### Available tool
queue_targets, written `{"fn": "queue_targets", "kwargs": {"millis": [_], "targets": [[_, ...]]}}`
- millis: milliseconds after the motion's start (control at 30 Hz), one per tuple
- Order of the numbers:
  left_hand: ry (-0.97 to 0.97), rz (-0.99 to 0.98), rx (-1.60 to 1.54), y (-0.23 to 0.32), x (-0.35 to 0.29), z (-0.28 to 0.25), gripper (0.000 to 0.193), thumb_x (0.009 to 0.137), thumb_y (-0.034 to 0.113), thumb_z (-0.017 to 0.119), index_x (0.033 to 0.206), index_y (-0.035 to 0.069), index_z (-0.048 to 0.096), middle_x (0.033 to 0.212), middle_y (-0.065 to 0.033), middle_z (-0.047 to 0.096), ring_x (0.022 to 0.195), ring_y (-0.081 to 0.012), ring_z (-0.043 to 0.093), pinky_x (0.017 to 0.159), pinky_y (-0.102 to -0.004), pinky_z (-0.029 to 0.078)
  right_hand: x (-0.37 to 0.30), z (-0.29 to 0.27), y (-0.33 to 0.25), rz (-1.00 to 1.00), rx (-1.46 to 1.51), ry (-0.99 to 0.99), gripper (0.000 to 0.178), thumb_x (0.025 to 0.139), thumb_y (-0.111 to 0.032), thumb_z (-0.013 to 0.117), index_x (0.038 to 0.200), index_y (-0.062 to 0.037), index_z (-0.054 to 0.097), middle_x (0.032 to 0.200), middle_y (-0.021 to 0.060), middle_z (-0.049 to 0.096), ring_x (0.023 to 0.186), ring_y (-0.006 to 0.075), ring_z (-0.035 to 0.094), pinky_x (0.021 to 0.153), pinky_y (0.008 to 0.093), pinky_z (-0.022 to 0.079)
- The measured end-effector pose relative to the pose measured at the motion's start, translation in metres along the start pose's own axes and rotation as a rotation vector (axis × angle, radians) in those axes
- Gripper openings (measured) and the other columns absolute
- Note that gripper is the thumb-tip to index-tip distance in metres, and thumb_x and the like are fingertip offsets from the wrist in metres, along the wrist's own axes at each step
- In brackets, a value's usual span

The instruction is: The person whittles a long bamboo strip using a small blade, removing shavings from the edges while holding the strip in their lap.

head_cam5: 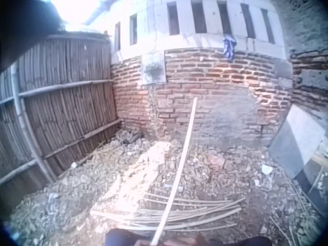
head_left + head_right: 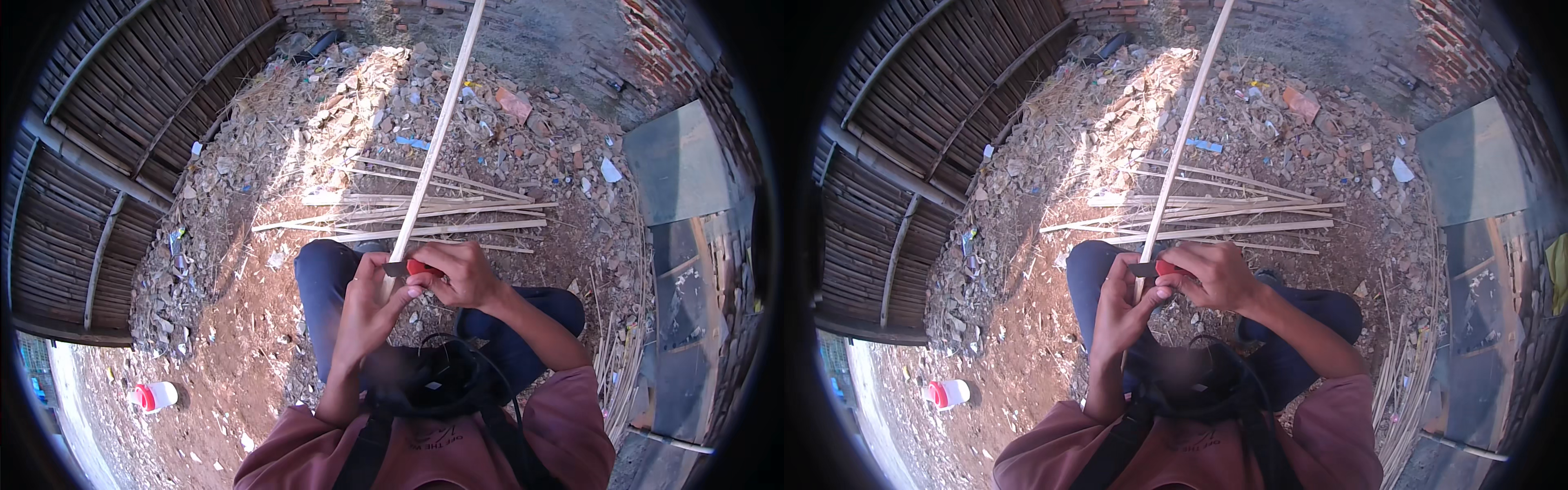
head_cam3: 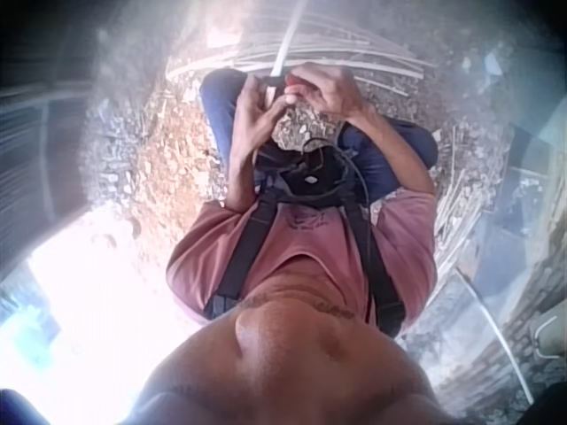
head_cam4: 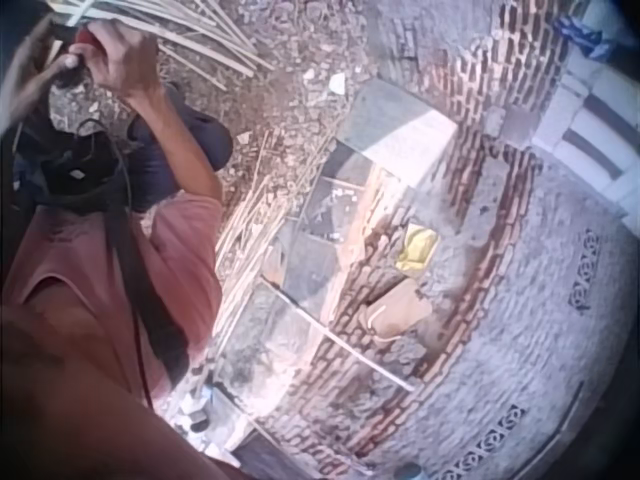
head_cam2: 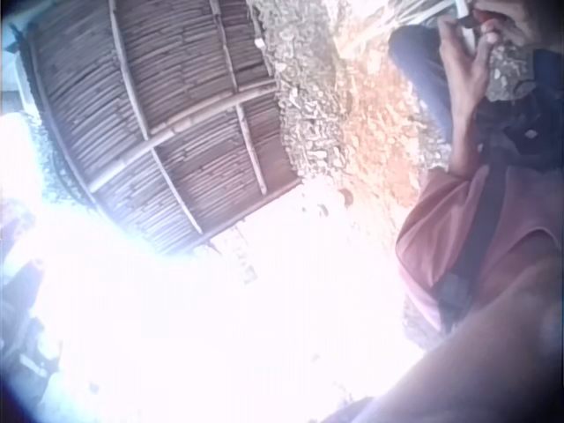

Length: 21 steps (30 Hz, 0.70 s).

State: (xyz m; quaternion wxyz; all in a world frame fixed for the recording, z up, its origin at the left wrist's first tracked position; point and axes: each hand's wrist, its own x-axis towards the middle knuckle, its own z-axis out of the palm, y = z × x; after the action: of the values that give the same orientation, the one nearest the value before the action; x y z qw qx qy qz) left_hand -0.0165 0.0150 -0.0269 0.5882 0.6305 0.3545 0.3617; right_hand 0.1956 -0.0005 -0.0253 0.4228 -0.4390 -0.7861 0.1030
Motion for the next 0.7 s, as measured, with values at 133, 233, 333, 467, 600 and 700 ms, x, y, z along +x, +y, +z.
{"fn": "queue_targets", "kwargs": {"millis": [133, 233, 333, 467, 600, 700], "targets": [[0.054, 0.012, -0.025, 0.001, 0.000, 0.003, 0.042, 0.094, 0.009, 0.083, 0.122, -0.003, 0.055, 0.094, -0.0115, 0.075, 0.088, -0.0107, 0.068, 0.077, -0.0286, 0.053, 0.000, 0.000, 0.000, 0.015, 0.051, -0.003, 0.027, 0.093, -0.031, 0.081, 0.107, -0.0084, 0.073, 0.084, 0.0075, 0.074, 0.068, 0.0279, 0.073, 0.056, 0.0395, 0.055], [0.095, 0.028, 0.069, 0.012, -0.002, 0.006, 0.041, 0.095, 0.011, 0.082, 0.122, -0.003, 0.055, 0.090, -0.0124, 0.075, 0.084, -0.0122, 0.070, 0.074, -0.0298, 0.053, 0.002, -0.002, -0.003, 0.034, 0.085, -0.012, 0.028, 0.093, -0.030, 0.080, 0.109, -0.0077, 0.075, 0.086, 0.0086, 0.075, 0.069, 0.0287, 0.074, 0.058, 0.0396, 0.056], [0.121, 0.057, 0.219, 0.016, -0.004, 0.007, 0.035, 0.099, 0.008, 0.078, 0.124, -0.002, 0.055, 0.088, -0.0061, 0.075, 0.081, -0.0084, 0.070, 0.071, -0.0248, 0.056, 0.001, -0.003, -0.002, 0.065, 0.106, -0.025, 0.028, 0.094, -0.030, 0.079, 0.110, -0.0074, 0.076, 0.086, 0.0098, 0.076, 0.071, 0.0290, 0.075, 0.060, 0.0394, 0.057], [0.163, 0.116, 0.220, 0.013, -0.003, 0.014, 0.033, 0.099, 0.010, 0.078, 0.123, -0.001, 0.058, 0.081, -0.0054, 0.072, 0.074, -0.0065, 0.065, 0.065, -0.0245, 0.052, 0.002, -0.003, -0.005, 0.104, 0.074, -0.042, 0.028, 0.093, -0.031, 0.079, 0.110, -0.0084, 0.076, 0.086, 0.0103, 0.076, 0.072, 0.0287, 0.076, 0.060, 0.0388, 0.058], [0.233, 0.108, 0.358, 0.020, -0.006, 0.019, 0.028, 0.099, 0.013, 0.078, 0.113, -0.003, 0.061, 0.075, -0.0122, 0.069, 0.067, -0.0193, 0.064, 0.061, -0.0328, 0.049, 0.002, -0.002, -0.006, 0.101, 0.018, -0.009, 0.027, 0.093, -0.030, 0.079, 0.110, -0.0093, 0.076, 0.086, 0.0095, 0.077, 0.071, 0.0284, 0.076, 0.060, 0.0387, 0.058], [0.223, 0.065, 0.402, 0.022, -0.006, 0.021, 0.025, 0.099, 0.013, 0.077, 0.105, -0.005, 0.060, 0.080, -0.0200, 0.073, 0.070, -0.0336, 0.073, 0.064, -0.0387, 0.054, 0.002, -0.001, -0.007, 0.093, 0.014, 0.001, 0.027, 0.092, -0.030, 0.079, 0.110, -0.0095, 0.076, 0.086, 0.0084, 0.077, 0.070, 0.0283, 0.075, 0.059, 0.0393, 0.058]]}}
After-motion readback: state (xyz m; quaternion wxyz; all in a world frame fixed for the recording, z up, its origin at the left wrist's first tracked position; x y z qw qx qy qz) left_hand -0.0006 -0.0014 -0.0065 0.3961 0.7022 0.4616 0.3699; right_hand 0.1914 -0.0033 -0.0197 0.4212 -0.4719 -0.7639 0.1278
